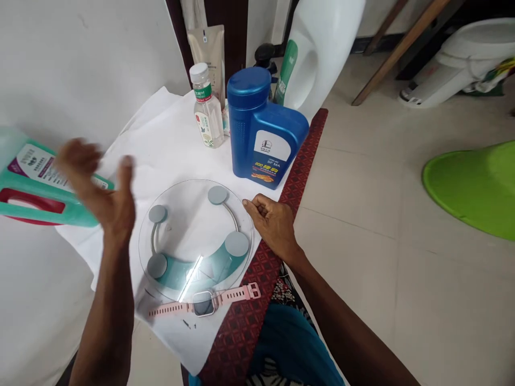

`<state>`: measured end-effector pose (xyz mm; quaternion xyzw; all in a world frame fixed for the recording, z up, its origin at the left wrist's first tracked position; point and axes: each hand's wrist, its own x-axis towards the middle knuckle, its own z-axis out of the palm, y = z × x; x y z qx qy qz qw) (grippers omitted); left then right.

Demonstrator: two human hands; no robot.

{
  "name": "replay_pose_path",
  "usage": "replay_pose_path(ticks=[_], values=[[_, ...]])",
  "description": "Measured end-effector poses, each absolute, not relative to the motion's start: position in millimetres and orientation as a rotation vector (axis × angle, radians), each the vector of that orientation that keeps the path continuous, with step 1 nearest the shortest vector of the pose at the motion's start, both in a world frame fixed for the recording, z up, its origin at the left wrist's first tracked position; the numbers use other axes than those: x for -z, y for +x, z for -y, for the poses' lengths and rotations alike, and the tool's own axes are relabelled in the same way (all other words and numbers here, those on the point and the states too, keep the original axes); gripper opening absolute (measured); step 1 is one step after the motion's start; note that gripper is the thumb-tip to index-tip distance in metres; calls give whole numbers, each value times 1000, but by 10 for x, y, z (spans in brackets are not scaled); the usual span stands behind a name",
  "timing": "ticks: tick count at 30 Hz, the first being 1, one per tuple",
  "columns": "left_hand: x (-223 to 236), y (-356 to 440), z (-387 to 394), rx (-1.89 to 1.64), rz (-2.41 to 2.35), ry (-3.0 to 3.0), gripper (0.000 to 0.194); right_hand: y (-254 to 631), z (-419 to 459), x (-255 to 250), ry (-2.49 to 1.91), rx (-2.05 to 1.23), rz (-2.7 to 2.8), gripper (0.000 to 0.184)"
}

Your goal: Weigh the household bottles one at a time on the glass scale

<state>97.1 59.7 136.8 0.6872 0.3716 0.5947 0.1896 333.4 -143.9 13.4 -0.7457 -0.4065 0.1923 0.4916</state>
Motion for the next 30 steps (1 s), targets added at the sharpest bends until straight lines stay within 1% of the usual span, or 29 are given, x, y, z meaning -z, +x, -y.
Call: replay_pose_path(ticks=[1,2,4,7,10,13,17,22,27,30], values=[[-1354,1238,-544,-1537,-897,2051,77,3336,1444,-136,-1804,-467,985,48],[-1334,1502,-516,-1372,-780,2087,76,3338,1448,-137,-1797,-468,981,48],[-1280,1986,-539,-1139,-632,2046,85,3340,1454,-140,-1782,-474,978,48],[-1187,2542,-707,-903,-426,2010,97,3344,1453,-141,-1755,-491,978,49],[-1125,2856,-865,-695,-300,1923,99,3348,1450,-138,-1729,-509,970,47],[-1109,2954,-914,-572,-278,1842,91,3352,1452,-137,-1711,-525,954,48],[-1095,2936,-825,-584,-302,1811,77,3355,1454,-143,-1709,-536,953,48],[-1052,2888,-532,-736,-368,1826,69,3354,1452,-139,-1718,-530,943,47],[-1271,2559,-358,-1048,-442,1750,73,3352,1459,-109,-1716,-527,950,47],[-1506,2131,-334,-1244,-425,1709,81,3346,1458,-89,-1711,-499,952,48]])
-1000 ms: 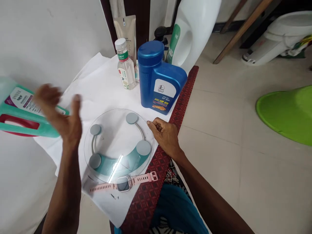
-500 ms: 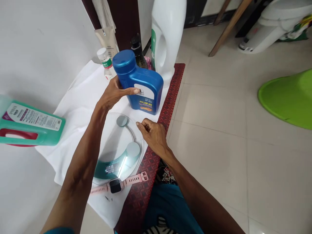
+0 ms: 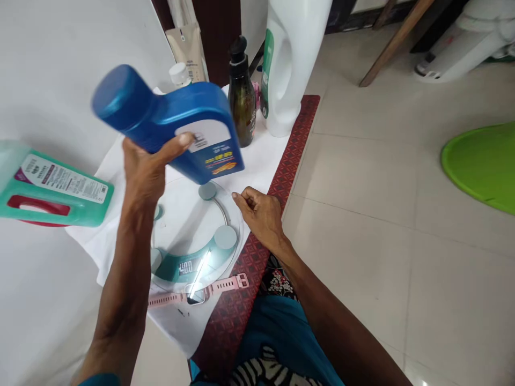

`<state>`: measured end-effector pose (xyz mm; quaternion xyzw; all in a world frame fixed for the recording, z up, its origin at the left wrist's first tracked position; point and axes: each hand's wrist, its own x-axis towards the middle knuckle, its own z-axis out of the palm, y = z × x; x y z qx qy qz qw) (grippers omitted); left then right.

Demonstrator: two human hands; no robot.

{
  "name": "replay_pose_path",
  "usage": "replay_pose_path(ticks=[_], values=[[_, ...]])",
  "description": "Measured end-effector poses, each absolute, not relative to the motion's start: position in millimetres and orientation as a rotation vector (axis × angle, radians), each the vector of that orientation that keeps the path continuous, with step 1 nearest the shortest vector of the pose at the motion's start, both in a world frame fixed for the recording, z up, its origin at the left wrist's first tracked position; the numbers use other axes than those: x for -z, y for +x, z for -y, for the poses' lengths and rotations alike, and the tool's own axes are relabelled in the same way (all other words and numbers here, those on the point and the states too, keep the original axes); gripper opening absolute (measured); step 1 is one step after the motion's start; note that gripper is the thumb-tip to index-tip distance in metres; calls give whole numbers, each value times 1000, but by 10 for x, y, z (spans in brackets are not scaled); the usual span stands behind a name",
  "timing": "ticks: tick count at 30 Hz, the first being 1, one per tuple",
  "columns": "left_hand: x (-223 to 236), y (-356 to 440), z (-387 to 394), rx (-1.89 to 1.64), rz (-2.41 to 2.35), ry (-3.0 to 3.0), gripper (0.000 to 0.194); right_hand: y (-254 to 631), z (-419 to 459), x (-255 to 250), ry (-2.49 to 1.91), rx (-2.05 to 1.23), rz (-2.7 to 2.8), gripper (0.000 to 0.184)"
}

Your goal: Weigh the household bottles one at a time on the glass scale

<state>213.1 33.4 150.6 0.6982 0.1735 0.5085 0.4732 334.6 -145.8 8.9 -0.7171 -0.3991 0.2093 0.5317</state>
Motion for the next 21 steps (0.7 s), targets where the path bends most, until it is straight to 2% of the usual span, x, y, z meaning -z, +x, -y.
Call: replay_pose_path(ticks=[4,10,13,17,21], values=[[-1652,1500,-172,-1366,-566,1778,90,3344,1456,-83,-1720,-488,949,50],[-1360,902,198,-1351,-885,1691,47,3343,1453,-77,-1744,-461,972,47],[-1218,781,271,-1353,-973,1706,41,3332,1451,-79,-1764,-446,984,49],[-1165,709,280,-1324,-1001,1739,52,3334,1463,-109,-1770,-435,996,53],[-1156,591,259,-1341,-888,1706,69,3359,1401,-198,-1716,-514,976,48]])
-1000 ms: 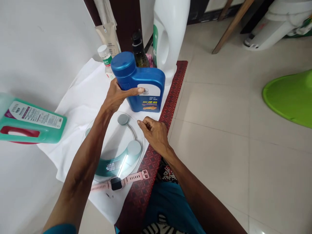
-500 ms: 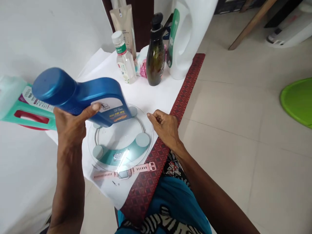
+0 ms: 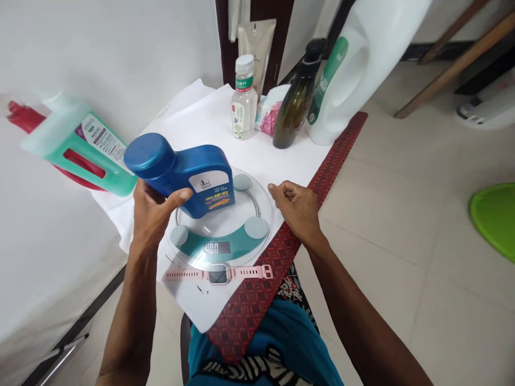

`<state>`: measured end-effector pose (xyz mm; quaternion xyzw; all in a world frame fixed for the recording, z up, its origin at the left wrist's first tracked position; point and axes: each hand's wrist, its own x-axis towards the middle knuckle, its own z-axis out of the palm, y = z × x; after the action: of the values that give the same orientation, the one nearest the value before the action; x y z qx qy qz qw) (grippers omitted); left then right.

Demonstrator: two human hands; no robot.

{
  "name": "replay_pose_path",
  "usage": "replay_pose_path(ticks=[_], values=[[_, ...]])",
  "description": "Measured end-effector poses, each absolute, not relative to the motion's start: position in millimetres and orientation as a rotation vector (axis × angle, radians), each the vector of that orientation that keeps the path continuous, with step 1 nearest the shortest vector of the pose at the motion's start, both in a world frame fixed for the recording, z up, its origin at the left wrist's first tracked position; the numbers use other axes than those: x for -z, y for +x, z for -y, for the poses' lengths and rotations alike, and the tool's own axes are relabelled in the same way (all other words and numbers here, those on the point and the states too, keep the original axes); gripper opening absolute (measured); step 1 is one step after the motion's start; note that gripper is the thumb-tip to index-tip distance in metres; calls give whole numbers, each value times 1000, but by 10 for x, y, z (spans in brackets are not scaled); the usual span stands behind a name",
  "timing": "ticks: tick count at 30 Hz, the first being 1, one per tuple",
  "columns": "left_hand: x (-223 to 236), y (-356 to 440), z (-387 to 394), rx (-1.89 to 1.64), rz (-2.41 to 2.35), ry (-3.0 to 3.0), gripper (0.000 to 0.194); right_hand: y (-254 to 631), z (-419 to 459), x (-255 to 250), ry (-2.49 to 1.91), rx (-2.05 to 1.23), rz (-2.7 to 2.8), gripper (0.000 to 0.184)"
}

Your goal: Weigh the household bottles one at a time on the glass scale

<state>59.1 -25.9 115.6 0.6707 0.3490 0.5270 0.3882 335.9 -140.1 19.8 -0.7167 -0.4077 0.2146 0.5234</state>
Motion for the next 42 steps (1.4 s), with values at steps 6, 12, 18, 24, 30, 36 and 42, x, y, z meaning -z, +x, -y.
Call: replay_pose_path(ticks=[6,12,18,24,30,36,42], values=[[-847,271,90,-1530,-968,1328,82,3417,863,-453,-1658,-434,1099,43],[-259,82,-11,-1594,-1263,1136,80,3518,201,-486,-1603,-518,1305,39],[-87,-14,-20,-1565,-1301,1176,82,3535,71,-205,-1534,-636,1287,45],[-119,-10,-2,-1462,-1392,1335,83,3532,60,-123,-1585,-586,1348,41],[-206,34,77,-1498,-1325,1276,90,3555,28,-115,-1616,-612,1347,40],[-708,218,414,-1427,-1005,1659,91,3538,-9,-101,-1663,-571,1324,37],[-945,546,426,-1165,-1087,1643,63,3511,-1,-226,-1696,-595,1276,35]])
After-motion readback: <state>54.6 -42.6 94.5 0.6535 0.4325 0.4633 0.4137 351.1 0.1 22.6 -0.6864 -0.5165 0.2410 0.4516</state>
